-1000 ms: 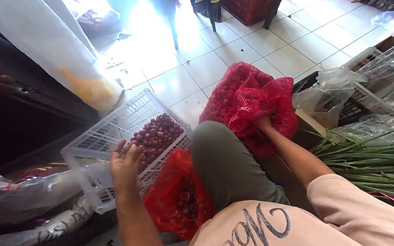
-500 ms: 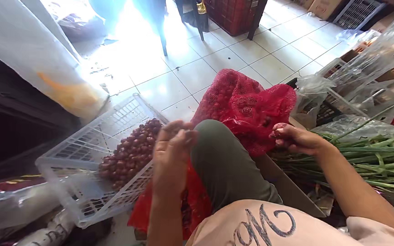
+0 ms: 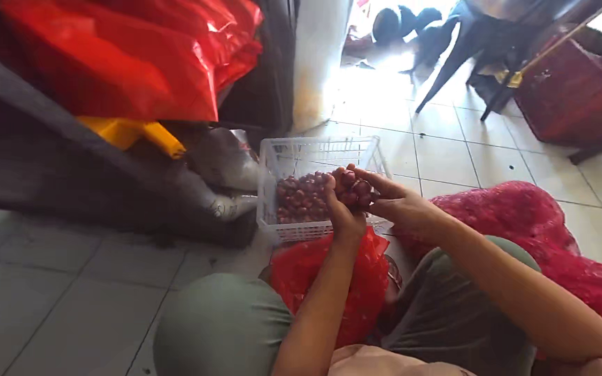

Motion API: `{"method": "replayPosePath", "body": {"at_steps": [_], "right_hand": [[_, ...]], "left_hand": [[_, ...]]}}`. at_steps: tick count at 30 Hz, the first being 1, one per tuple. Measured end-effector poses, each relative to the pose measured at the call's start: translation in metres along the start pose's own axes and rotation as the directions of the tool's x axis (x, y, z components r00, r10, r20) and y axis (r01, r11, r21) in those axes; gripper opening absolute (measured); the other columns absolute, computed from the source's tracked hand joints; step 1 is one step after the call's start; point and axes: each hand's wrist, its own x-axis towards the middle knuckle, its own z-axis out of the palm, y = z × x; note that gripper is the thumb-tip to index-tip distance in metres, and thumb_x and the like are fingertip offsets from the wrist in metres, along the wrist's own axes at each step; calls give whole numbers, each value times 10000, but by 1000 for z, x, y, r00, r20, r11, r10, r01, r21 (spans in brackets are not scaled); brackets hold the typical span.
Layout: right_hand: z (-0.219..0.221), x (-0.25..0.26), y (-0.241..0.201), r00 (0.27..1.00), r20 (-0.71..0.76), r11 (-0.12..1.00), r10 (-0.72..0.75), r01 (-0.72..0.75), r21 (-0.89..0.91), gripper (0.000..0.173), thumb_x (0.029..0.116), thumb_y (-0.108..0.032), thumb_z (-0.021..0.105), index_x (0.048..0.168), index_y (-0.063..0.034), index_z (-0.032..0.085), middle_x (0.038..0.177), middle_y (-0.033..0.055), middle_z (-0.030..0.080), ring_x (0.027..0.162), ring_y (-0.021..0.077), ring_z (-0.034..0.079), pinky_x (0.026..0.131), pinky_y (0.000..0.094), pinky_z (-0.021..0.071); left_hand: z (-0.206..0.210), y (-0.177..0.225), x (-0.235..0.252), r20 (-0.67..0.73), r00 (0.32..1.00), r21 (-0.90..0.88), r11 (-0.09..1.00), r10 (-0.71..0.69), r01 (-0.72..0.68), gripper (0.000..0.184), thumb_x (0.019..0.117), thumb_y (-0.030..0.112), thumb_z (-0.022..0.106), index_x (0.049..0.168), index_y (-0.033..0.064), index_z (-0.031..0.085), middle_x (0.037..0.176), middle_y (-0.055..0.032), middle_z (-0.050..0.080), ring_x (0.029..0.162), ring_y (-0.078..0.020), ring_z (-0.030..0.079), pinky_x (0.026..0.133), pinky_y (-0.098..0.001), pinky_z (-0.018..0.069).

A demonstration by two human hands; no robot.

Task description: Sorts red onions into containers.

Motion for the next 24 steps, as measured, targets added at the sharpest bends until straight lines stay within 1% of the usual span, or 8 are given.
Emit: {"method": "replayPosePath", "body": {"at_steps": [3,6,12,14,17,19,21,24], "right_hand": [[-10,19,5,998,-6,981,-61,59,-186,628,942,116,587,1523,-65,435,1497,91,512,1112,125,660,907,298,574],[-14,30,13,995,-34,980,-90,83,-181,506,923,81,654,1405,-36,548,1382,85,590,1012,107,689,861,273,594],[-8,46,24,998,-50,998,41,-39,42,394,973,-7,596,1360,-77,598,1148,57,694,867,102,691,786,276,594],[-8,51,24,995,-60,992,80,-73,103,378,987,-13,563,1359,-74,588,1172,52,669,902,103,685,818,287,596],[-5,57,26,991,-110,985,79,-61,160,290,991,4,539,1259,-39,641,1067,30,699,871,89,689,811,272,592],[-6,60,27,986,-148,969,79,-42,243,272,1001,-12,466,1210,-26,639,1059,18,697,881,67,674,814,240,573],[-8,63,20,966,-201,906,165,-68,417,273,1025,-36,360,1120,-48,615,979,3,694,835,49,668,762,198,559],[-15,72,12,919,-183,711,348,-132,691,374,1052,-155,257,895,-101,592,784,39,703,671,87,666,615,206,540]], "left_hand": [[-9,14,11,-49,993,-88,991,-108,103,423,1090,443,262,1057,247,635,947,79,711,700,-14,657,593,-189,545],[-16,16,18,-40,988,-153,978,-147,139,416,1076,429,291,1035,219,648,855,53,684,685,-42,661,598,-204,558],[-23,15,32,-162,969,-160,974,-188,162,404,1093,426,311,1016,199,637,810,35,670,656,-54,656,555,-208,551],[-24,13,36,-193,964,-151,976,-184,156,398,1094,434,331,973,205,633,773,44,659,635,-49,648,545,-202,543],[-25,12,40,-199,965,-164,976,-173,141,412,1097,430,335,945,190,634,758,39,659,649,-58,659,577,-216,563],[-26,14,40,-185,968,-182,974,-169,135,401,1103,420,324,996,178,625,813,22,673,705,-79,683,629,-241,591],[-27,17,39,-178,969,-202,970,-173,136,368,1103,400,344,1028,176,626,866,14,688,743,-88,697,650,-244,601],[-29,18,39,-183,963,-223,963,-197,154,305,1096,370,399,1036,179,630,895,3,706,761,-92,716,664,-240,615]]}}
